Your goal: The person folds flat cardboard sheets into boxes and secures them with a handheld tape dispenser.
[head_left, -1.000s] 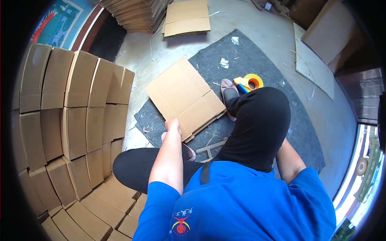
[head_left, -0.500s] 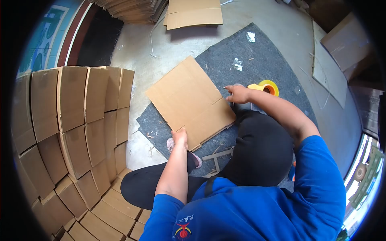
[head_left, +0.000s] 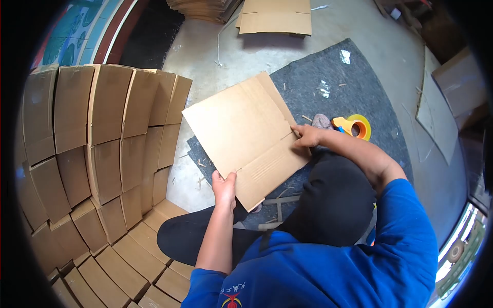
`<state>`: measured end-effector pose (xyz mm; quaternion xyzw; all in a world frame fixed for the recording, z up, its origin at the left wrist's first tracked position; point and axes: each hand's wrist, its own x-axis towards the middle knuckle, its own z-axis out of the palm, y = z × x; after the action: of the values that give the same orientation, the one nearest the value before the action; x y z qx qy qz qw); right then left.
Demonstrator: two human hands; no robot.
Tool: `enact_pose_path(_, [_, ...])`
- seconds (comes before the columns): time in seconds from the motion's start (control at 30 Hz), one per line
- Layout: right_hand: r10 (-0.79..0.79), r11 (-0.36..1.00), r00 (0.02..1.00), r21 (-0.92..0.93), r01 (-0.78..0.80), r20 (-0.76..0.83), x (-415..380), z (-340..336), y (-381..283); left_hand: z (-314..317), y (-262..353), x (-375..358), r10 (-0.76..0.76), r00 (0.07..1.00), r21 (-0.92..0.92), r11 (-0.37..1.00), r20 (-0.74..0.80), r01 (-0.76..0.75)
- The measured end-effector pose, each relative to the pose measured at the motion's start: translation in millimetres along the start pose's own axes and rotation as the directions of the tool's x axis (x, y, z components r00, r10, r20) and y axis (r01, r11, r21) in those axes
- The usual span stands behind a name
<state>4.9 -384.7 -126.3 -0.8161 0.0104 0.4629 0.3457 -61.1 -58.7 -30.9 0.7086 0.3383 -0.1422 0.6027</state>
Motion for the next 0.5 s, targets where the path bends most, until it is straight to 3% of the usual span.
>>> enact_pose_path(0.07, [-0.092, 0.992, 0.988, 0.1, 0.08, 0.121, -4.5, -6.1, -4.9, 9.4, 44.1, -38.7, 0.244, 0.963, -0.02, 0.97, 0.111, -0.244])
enact_pose_path(0.1, [-0.085, 0.994, 0.995, -0.064, 0.089, 0.058, -6.4, -11.4, -11.9, 11.5, 54.7, -52.0, 0.326, 0.928, -0.028, 0.945, 0.18, -0.326])
enact_pose_path(0.17, [-0.149, 0.98, 0.988, -0.139, 0.142, -0.042, -17.2, -30.8, -32.6, 24.1, 61.8, -68.1, 0.338, 0.911, -0.108, 0.941, 0.234, -0.322])
enact_pose_path(0.3, [-0.378, 0.925, 0.925, 0.026, 0.379, -0.039, -65.8, -71.1, -110.8, 50.4, 58.3, -62.8, 0.471, 0.828, 0.064, 0.857, 0.304, -0.511])
enact_pose_path(0.37, [-0.336, 0.942, 0.941, 0.033, 0.335, 0.032, -92.9, -84.6, -159.1, 65.0, 60.6, -67.1, 0.508, 0.809, -0.06, 0.855, 0.296, -0.515])
enact_pose_path(0.4, [-0.315, 0.946, 0.949, -0.074, 0.315, 0.007, -99.7, -86.2, -178.9, 70.4, 72.4, -77.6, 0.524, 0.796, 0.054, 0.825, 0.303, -0.563])
enact_pose_path(0.43, [-0.297, 0.94, 0.955, -0.181, 0.289, -0.02, -103.5, -87.1, -191.3, 77.1, 66.1, -71.5, 0.502, 0.803, -0.029, 0.853, 0.32, -0.522])
enact_pose_path(0.47, [-0.402, 0.895, 0.908, -0.262, 0.362, -0.118, -90.2, -80.6, -187.8, 84.2, 59.6, -66.2, 0.483, 0.808, -0.112, 0.873, 0.338, -0.475])
enact_pose_path(0.5, [-0.402, 0.892, 0.908, -0.272, 0.36, -0.12, -89.3, -79.2, -188.8, 90.6, 64.5, -74.0, 0.428, 0.839, -0.288, 0.895, 0.336, -0.341])
